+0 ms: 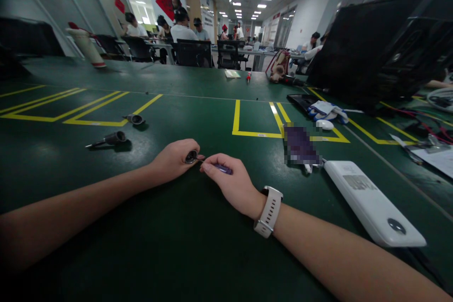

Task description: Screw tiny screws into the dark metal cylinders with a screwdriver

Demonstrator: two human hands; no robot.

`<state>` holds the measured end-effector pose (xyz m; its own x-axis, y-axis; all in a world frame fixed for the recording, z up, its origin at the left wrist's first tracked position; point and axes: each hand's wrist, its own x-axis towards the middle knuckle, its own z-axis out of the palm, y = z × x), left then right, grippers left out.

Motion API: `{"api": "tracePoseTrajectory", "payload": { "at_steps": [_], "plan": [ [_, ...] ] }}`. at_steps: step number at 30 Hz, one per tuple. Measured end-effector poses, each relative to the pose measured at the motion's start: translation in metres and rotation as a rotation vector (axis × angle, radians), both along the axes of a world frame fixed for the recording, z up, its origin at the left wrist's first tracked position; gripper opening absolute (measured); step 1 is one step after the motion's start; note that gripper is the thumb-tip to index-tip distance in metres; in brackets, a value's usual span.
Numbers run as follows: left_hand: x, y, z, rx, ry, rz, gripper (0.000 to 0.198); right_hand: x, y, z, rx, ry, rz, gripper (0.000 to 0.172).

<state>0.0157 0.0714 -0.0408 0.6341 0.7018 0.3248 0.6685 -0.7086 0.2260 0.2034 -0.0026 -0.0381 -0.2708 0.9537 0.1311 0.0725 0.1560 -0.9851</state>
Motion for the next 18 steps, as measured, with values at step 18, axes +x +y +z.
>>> {"api": "tracePoseTrajectory", "payload": {
  "at_steps": [18],
  "plan": [
    [-0.0021, 0.0024, 0.0002, 0.000, -0.150, 0.017, 0.016, 0.0003, 0.0008, -0.0002, -0.045, 0.170, -0.021, 0.014]
  ]
}}
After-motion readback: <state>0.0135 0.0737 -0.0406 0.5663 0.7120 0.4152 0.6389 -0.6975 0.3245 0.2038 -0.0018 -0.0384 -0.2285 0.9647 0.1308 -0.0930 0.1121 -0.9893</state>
